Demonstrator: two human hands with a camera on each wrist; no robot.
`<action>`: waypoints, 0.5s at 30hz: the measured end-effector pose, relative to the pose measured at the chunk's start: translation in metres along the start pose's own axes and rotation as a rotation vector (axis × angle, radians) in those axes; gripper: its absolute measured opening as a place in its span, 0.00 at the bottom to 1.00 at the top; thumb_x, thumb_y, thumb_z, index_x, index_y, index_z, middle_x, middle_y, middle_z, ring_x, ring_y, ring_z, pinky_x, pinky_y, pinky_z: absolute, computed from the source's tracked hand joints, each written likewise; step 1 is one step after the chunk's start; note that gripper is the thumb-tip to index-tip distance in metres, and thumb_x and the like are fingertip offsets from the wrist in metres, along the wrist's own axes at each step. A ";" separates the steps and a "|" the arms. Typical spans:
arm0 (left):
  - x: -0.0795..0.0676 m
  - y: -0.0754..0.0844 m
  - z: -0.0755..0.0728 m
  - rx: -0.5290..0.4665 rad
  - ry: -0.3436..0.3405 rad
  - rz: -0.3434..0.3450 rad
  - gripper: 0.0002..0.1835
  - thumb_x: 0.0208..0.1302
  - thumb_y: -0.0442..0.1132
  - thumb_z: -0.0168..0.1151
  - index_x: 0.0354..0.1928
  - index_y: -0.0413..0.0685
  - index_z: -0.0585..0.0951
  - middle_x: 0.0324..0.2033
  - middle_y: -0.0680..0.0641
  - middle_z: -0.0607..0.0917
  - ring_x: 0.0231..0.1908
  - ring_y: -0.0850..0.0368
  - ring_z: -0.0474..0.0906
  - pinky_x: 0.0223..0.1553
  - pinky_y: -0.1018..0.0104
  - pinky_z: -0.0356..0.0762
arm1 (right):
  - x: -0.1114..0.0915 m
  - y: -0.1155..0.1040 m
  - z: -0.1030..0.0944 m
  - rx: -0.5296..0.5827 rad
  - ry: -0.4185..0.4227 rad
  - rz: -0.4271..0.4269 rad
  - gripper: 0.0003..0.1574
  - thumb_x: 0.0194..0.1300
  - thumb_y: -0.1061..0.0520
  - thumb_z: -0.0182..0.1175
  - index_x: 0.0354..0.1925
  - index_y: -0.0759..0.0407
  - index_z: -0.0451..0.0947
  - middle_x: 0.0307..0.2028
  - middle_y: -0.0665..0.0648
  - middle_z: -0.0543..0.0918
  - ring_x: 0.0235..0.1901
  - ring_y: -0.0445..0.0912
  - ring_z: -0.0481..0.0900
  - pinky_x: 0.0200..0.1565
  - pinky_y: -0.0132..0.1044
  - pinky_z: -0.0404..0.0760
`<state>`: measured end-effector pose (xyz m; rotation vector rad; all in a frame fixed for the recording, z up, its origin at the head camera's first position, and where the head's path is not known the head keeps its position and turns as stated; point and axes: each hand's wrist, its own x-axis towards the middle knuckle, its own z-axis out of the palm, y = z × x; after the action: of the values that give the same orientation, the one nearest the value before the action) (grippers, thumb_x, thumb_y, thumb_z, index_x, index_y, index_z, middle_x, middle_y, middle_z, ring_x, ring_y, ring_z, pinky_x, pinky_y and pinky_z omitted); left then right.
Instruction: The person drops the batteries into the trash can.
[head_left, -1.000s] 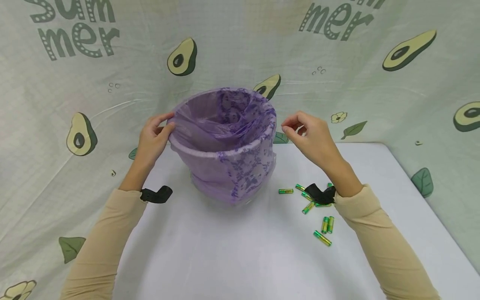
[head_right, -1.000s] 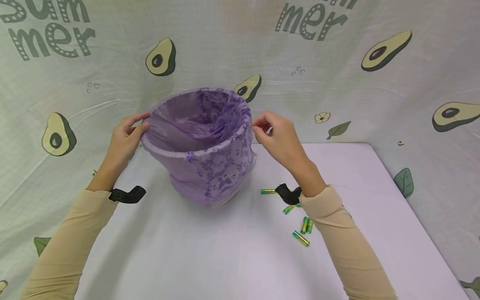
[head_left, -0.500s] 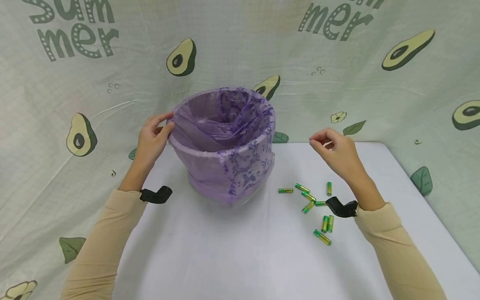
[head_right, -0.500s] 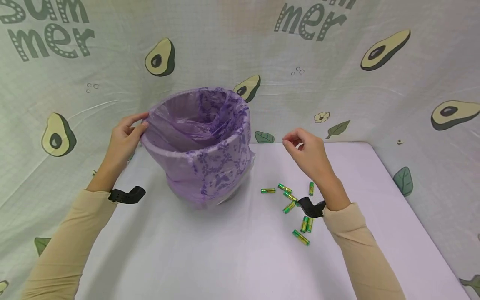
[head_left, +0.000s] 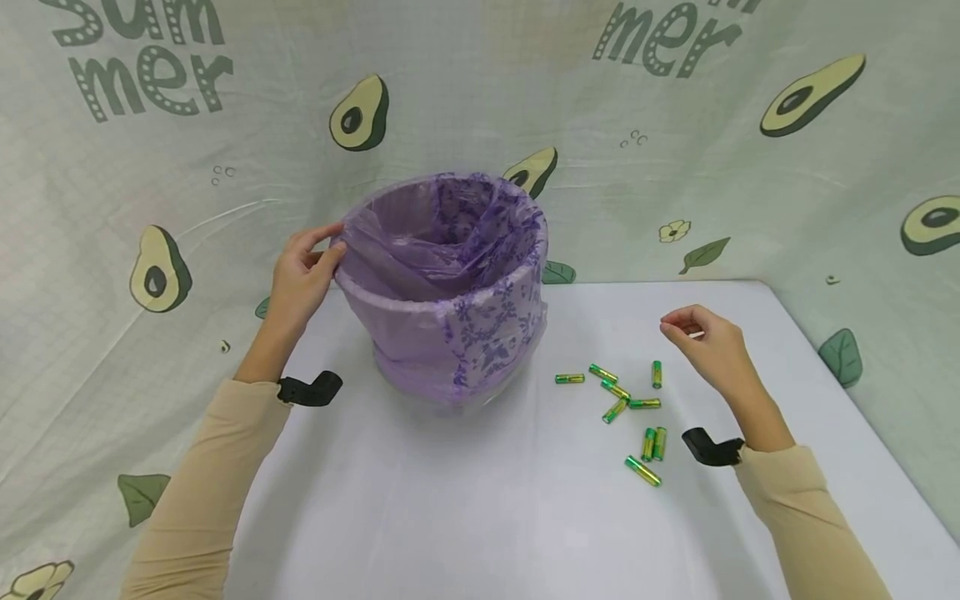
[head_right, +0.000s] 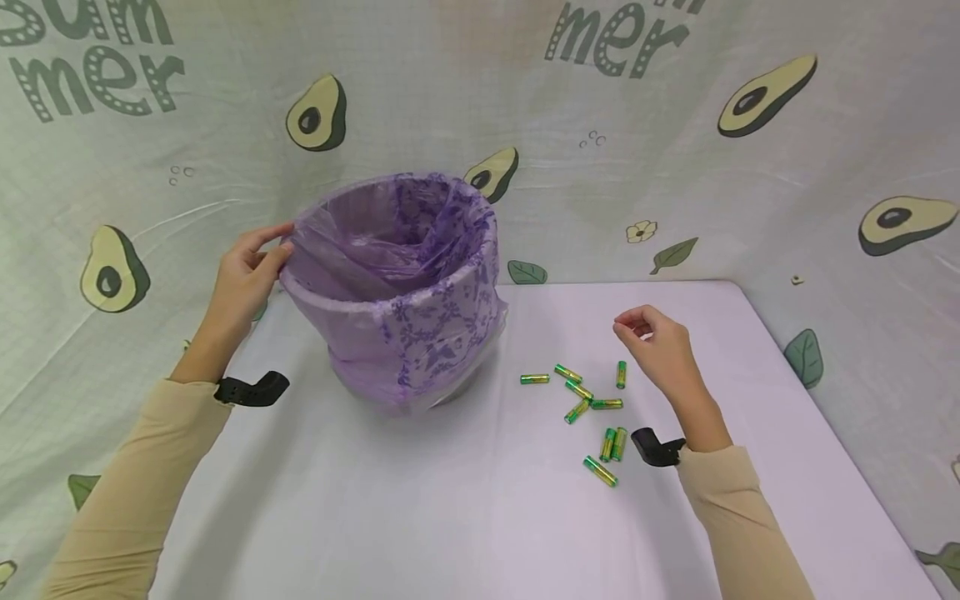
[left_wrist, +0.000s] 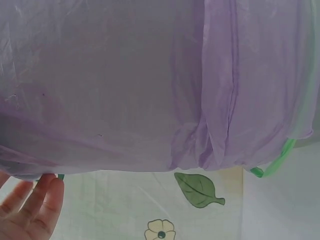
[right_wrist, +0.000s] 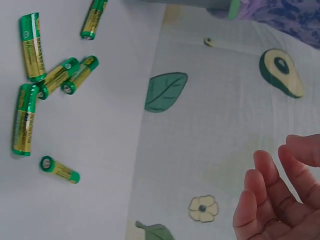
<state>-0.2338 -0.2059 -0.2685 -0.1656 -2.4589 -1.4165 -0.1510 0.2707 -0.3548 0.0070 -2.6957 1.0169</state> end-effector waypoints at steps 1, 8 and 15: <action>0.000 0.000 0.000 -0.001 0.001 0.000 0.23 0.68 0.46 0.52 0.62 0.49 0.72 0.59 0.47 0.69 0.45 0.67 0.74 0.37 0.83 0.70 | -0.001 0.005 0.001 -0.007 -0.008 0.009 0.20 0.67 0.48 0.54 0.45 0.64 0.76 0.38 0.62 0.81 0.32 0.29 0.69 0.31 0.24 0.69; 0.000 -0.001 -0.001 -0.007 0.002 0.002 0.23 0.67 0.47 0.52 0.62 0.49 0.72 0.59 0.47 0.68 0.47 0.64 0.75 0.37 0.83 0.71 | -0.006 0.037 0.012 -0.029 -0.064 0.052 0.22 0.67 0.49 0.54 0.47 0.65 0.75 0.38 0.63 0.80 0.31 0.26 0.66 0.30 0.28 0.70; -0.001 -0.002 -0.001 -0.045 0.000 -0.002 0.23 0.67 0.46 0.52 0.62 0.47 0.72 0.59 0.46 0.67 0.49 0.62 0.74 0.37 0.84 0.73 | -0.012 0.060 0.026 -0.012 -0.183 0.123 0.27 0.66 0.46 0.55 0.51 0.67 0.74 0.41 0.65 0.79 0.37 0.47 0.73 0.32 0.30 0.72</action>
<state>-0.2336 -0.2081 -0.2697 -0.1730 -2.4286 -1.4739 -0.1512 0.2984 -0.4154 -0.0732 -2.8989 1.0836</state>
